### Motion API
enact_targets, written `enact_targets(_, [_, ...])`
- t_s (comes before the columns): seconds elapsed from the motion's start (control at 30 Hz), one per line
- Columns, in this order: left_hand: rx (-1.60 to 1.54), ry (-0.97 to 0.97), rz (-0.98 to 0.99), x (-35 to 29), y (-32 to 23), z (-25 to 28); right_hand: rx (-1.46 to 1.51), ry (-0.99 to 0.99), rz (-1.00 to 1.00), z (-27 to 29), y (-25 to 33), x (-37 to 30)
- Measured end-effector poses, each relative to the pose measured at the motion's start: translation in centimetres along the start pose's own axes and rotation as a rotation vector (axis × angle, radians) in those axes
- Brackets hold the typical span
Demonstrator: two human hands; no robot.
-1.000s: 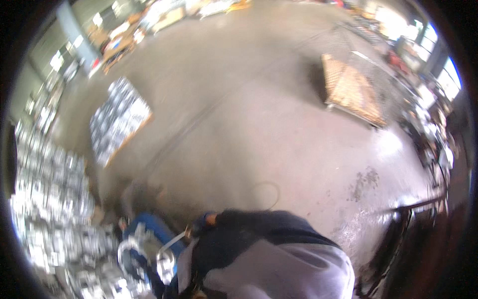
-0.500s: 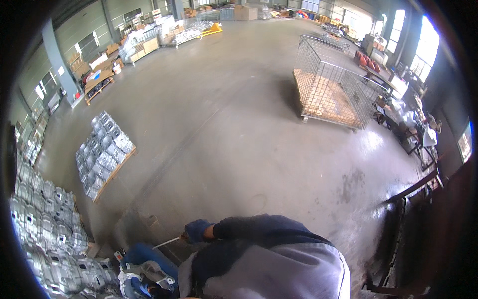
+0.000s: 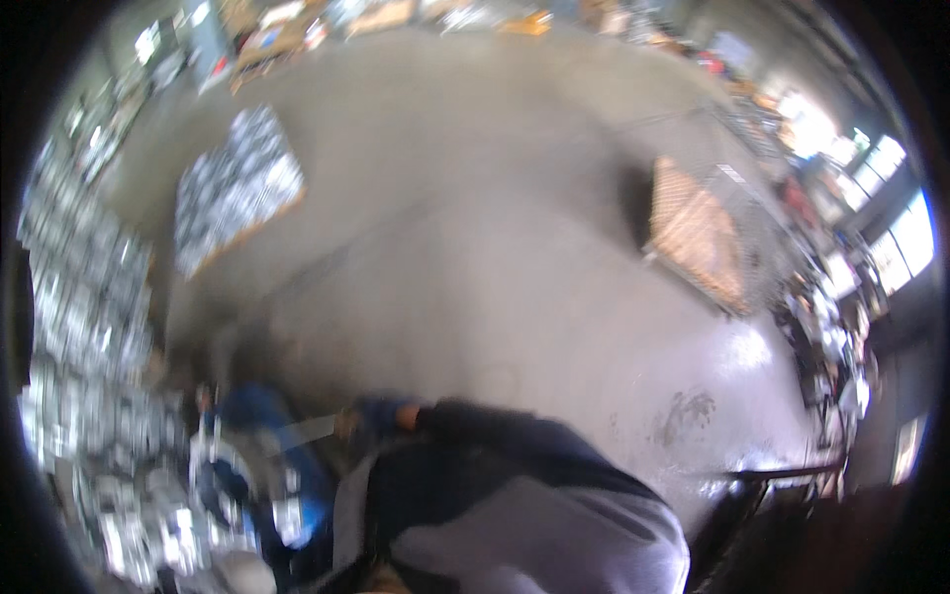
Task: The person repeatedly scrubs the surface of a metal engine part with a wire brush while holding it with the other hand. The person rotates the part to access different areas and continues scrubbing across the clip.
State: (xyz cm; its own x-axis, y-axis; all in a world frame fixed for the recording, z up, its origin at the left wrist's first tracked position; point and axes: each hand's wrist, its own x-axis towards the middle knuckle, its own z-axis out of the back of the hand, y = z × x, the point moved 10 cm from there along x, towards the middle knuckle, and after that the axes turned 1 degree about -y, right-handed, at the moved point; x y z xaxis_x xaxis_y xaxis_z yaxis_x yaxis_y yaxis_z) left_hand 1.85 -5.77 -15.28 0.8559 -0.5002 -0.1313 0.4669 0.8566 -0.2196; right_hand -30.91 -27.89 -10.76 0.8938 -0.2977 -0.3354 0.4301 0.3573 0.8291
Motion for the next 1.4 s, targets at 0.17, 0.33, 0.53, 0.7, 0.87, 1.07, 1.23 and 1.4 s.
enact_targets(0.17, [-0.001, 0.045, 0.019, -4.8, 2.0, 0.4, 0.094, 0.169, 0.056, -1.1, 0.9, -1.2])
enact_targets(0.33, [-0.031, -0.013, 0.213, -5.6, -0.9, 3.0, 0.155, 0.070, -0.331, 0.4, -2.7, -2.6])
enact_targets(0.53, [-0.128, -0.043, 0.289, -5.6, -2.8, 4.1, 0.457, 0.071, -0.411, -2.6, -6.4, -3.2])
enact_targets(0.7, [-0.150, -0.043, 0.351, -4.9, -2.6, 3.6, 0.452, 0.130, -0.304, -5.2, -5.8, -2.1])
enact_targets(0.87, [-0.126, -0.051, 0.346, -5.0, -2.4, 3.5, 0.285, 0.089, 0.037, -6.3, -1.7, -1.4])
enact_targets(1.07, [-0.115, -0.033, 0.330, -5.1, -3.1, 3.7, 0.330, 0.138, -0.190, -6.1, -1.9, -2.3])
enact_targets(1.23, [-0.154, 0.015, 0.318, -4.5, -2.1, 2.1, 0.308, 0.113, -0.334, -5.1, -1.7, -2.3])
enact_targets(1.4, [-0.662, -0.037, 0.156, -3.2, 0.9, 2.5, -0.262, 0.000, -0.084, -0.4, 3.0, -3.3])
